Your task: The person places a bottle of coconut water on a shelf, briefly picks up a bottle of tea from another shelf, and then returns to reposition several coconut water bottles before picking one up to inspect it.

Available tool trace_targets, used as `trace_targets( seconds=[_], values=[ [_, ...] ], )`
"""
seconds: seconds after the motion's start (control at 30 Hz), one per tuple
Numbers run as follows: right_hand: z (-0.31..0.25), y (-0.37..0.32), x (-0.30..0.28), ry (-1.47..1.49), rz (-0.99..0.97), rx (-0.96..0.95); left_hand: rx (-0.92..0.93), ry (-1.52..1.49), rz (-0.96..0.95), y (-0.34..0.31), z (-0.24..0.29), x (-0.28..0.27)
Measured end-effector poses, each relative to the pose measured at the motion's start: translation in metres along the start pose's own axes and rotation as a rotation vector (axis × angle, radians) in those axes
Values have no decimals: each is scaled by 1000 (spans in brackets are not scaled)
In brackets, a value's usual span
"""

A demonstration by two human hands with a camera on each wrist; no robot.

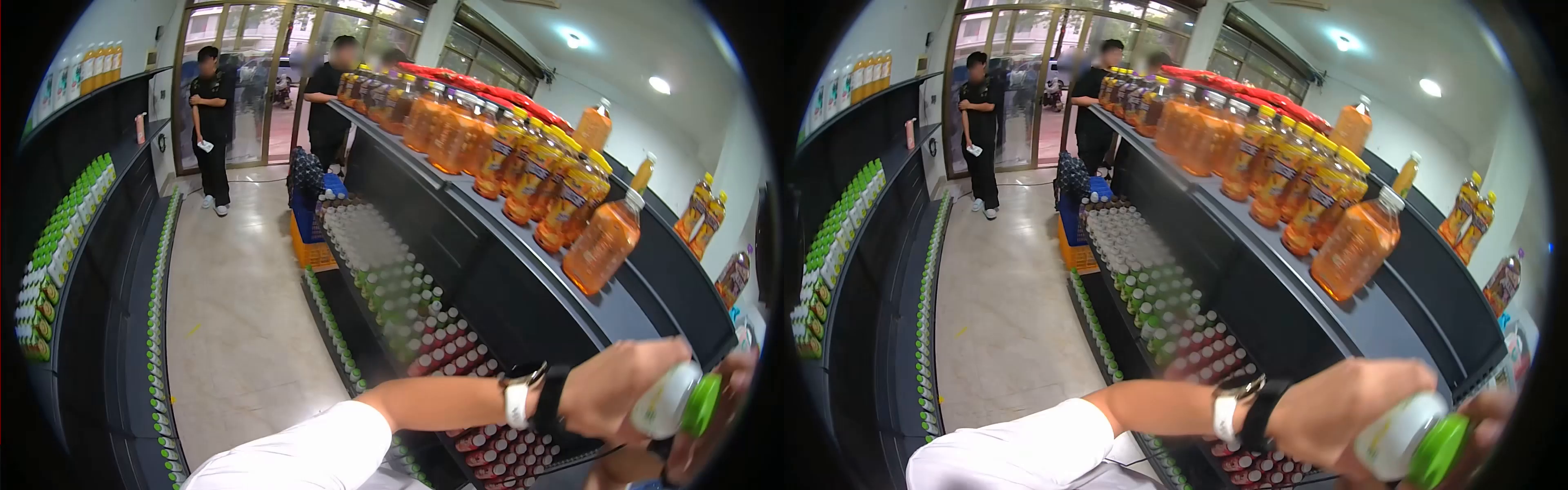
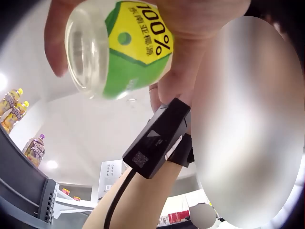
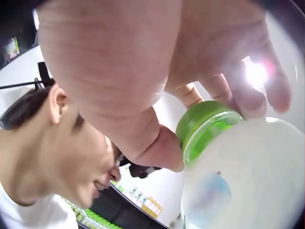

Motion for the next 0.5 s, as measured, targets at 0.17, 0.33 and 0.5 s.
trace_targets(
  seconds=[0.17,0.33,0.5],
  values=[
    [-55,40,122,638,-145,-86,-157,147,76,-98,22,-51],
    [-91,8,303,1120,-61,350,-623,442,236,-243,-17,-130],
    [-184,-12,455,1536,31,752,-962,639,484,-367,14,-216]
  ],
)
Point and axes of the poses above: each hand's wrist, its own y-axis towards the middle knuckle, its own x-axis out of the palm, z = x × y, the point moved 9 cm from there along y, towards the middle knuckle, and after that the axes turned 12 degrees about -x, right-handed, at the moved point
